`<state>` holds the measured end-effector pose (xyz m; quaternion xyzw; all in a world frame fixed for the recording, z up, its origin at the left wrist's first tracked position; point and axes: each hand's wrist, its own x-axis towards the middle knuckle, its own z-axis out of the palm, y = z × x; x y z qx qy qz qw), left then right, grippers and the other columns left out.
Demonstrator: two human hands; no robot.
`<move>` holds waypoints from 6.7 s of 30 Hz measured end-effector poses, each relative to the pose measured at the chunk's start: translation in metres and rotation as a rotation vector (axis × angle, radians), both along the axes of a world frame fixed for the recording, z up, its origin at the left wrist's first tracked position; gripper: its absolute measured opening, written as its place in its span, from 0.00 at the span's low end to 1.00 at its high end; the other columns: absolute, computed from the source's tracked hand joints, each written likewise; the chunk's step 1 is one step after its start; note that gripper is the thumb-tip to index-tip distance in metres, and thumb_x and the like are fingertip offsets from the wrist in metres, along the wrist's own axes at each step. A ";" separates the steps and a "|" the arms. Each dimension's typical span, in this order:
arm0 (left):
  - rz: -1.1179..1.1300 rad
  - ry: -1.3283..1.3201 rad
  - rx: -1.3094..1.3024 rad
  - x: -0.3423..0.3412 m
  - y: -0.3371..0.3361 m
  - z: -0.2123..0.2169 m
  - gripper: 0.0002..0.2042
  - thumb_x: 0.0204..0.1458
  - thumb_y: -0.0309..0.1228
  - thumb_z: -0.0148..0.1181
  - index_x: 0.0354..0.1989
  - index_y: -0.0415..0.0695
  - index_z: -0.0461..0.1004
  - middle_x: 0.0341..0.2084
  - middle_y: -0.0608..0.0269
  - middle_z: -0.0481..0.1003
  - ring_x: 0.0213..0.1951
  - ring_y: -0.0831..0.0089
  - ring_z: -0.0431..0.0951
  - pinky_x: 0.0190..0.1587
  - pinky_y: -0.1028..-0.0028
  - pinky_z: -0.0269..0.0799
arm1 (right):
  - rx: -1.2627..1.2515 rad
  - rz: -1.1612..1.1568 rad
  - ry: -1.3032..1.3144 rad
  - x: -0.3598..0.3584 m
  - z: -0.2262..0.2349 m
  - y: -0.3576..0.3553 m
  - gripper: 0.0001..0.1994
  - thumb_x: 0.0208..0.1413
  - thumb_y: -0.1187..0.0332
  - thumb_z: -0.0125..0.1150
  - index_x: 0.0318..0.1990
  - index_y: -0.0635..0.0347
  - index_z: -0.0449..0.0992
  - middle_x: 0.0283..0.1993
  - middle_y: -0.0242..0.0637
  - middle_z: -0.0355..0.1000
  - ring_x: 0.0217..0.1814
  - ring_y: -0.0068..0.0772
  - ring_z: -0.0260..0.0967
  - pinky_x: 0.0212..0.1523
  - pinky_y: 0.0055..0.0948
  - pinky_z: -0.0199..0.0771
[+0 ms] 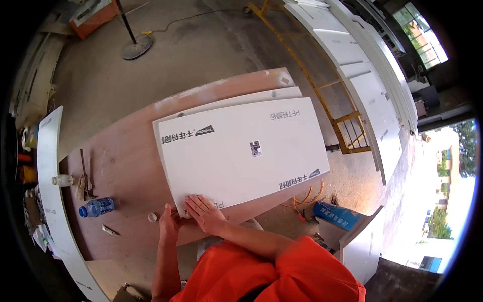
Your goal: The person wipes the surface of white rectangular panels with a cloth, then flips and stacks them on a nearby table. The person repeats this process for multiple panels, handling them one at a time.
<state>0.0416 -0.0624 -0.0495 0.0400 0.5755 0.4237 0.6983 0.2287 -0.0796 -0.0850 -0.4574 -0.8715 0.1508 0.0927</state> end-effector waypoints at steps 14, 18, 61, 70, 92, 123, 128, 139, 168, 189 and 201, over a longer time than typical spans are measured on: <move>-0.400 0.635 0.007 0.024 -0.005 -0.032 0.27 0.62 0.40 0.63 0.61 0.38 0.62 0.40 0.54 0.76 0.24 0.71 0.74 0.23 0.70 0.71 | 0.192 -1.008 -0.084 0.340 -0.013 -0.023 0.31 0.67 0.54 0.48 0.71 0.67 0.61 0.78 0.52 0.53 0.82 0.52 0.45 0.80 0.49 0.41; -0.364 0.663 -0.026 0.026 -0.007 -0.035 0.26 0.61 0.44 0.62 0.60 0.39 0.64 0.42 0.54 0.76 0.28 0.67 0.76 0.26 0.68 0.73 | 0.229 -1.068 -0.094 0.419 -0.027 -0.019 0.32 0.67 0.54 0.47 0.71 0.68 0.60 0.78 0.52 0.53 0.82 0.52 0.46 0.80 0.50 0.39; -0.044 0.525 0.387 0.700 0.213 0.049 0.24 0.61 0.43 0.63 0.49 0.29 0.75 0.37 0.54 0.80 0.33 0.64 0.81 0.32 0.63 0.77 | -0.052 -1.278 2.342 1.140 0.040 0.259 0.14 0.74 0.62 0.44 0.49 0.65 0.71 0.46 0.39 0.76 0.45 0.37 0.77 0.47 0.38 0.81; -0.053 0.735 0.225 0.778 0.426 0.006 0.25 0.60 0.44 0.65 0.48 0.29 0.77 0.37 0.53 0.81 0.35 0.65 0.81 0.34 0.64 0.78 | 0.003 -1.386 2.412 1.137 0.017 0.471 0.16 0.73 0.59 0.49 0.49 0.66 0.71 0.39 0.38 0.74 0.38 0.37 0.76 0.35 0.39 0.80; -0.348 1.004 0.295 1.052 1.006 -0.057 0.39 0.56 0.63 0.61 0.36 0.24 0.78 0.30 0.38 0.81 0.33 0.47 0.83 0.36 0.52 0.79 | -0.609 -1.381 1.808 1.144 0.003 0.736 0.13 0.70 0.64 0.56 0.45 0.70 0.75 0.31 0.38 0.74 0.29 0.34 0.76 0.30 0.33 0.80; -0.211 0.634 0.617 0.862 0.637 -0.110 0.12 0.61 0.30 0.59 0.49 0.38 0.74 0.40 0.61 0.76 0.39 0.74 0.75 0.45 0.73 0.71 | -1.082 0.000 2.229 1.052 0.169 0.545 0.34 0.67 0.38 0.47 0.66 0.57 0.71 0.68 0.50 0.67 0.65 0.58 0.66 0.65 0.57 0.65; 0.041 0.655 0.358 0.822 0.349 -0.071 0.08 0.63 0.27 0.58 0.45 0.36 0.76 0.35 0.65 0.77 0.35 0.76 0.76 0.42 0.75 0.74 | -1.368 -0.229 2.107 0.971 0.140 0.476 0.36 0.64 0.34 0.50 0.62 0.56 0.73 0.63 0.48 0.70 0.62 0.59 0.69 0.60 0.51 0.72; 0.371 0.961 0.204 0.727 0.071 -0.011 0.09 0.66 0.26 0.57 0.49 0.35 0.76 0.40 0.60 0.80 0.41 0.75 0.80 0.45 0.74 0.77 | -1.352 -0.367 1.143 0.739 0.044 0.352 0.24 0.72 0.49 0.48 0.59 0.62 0.74 0.60 0.49 0.74 0.56 0.49 0.75 0.55 0.46 0.78; -0.538 1.824 -0.050 0.397 0.082 -0.068 0.37 0.67 0.51 0.43 0.76 0.39 0.49 0.77 0.46 0.45 0.79 0.50 0.38 0.77 0.50 0.27 | -0.249 -0.246 -0.056 0.543 -0.015 0.080 0.49 0.65 0.44 0.54 0.73 0.82 0.42 0.79 0.71 0.32 0.83 0.72 0.30 0.80 0.58 0.35; -0.406 1.556 0.303 0.380 0.073 -0.073 0.32 0.68 0.49 0.43 0.73 0.40 0.56 0.76 0.44 0.49 0.78 0.45 0.38 0.76 0.48 0.26 | -0.137 -0.188 -0.109 0.413 -0.026 0.043 0.46 0.63 0.39 0.51 0.73 0.75 0.53 0.80 0.60 0.41 0.84 0.59 0.35 0.81 0.55 0.34; 0.192 0.972 0.306 0.071 -0.033 -0.077 0.21 0.71 0.38 0.48 0.64 0.36 0.67 0.59 0.56 0.70 0.52 0.71 0.73 0.56 0.71 0.69 | -0.022 -0.299 -0.206 0.292 -0.030 0.032 0.44 0.63 0.44 0.53 0.74 0.73 0.50 0.80 0.59 0.42 0.84 0.60 0.32 0.80 0.59 0.28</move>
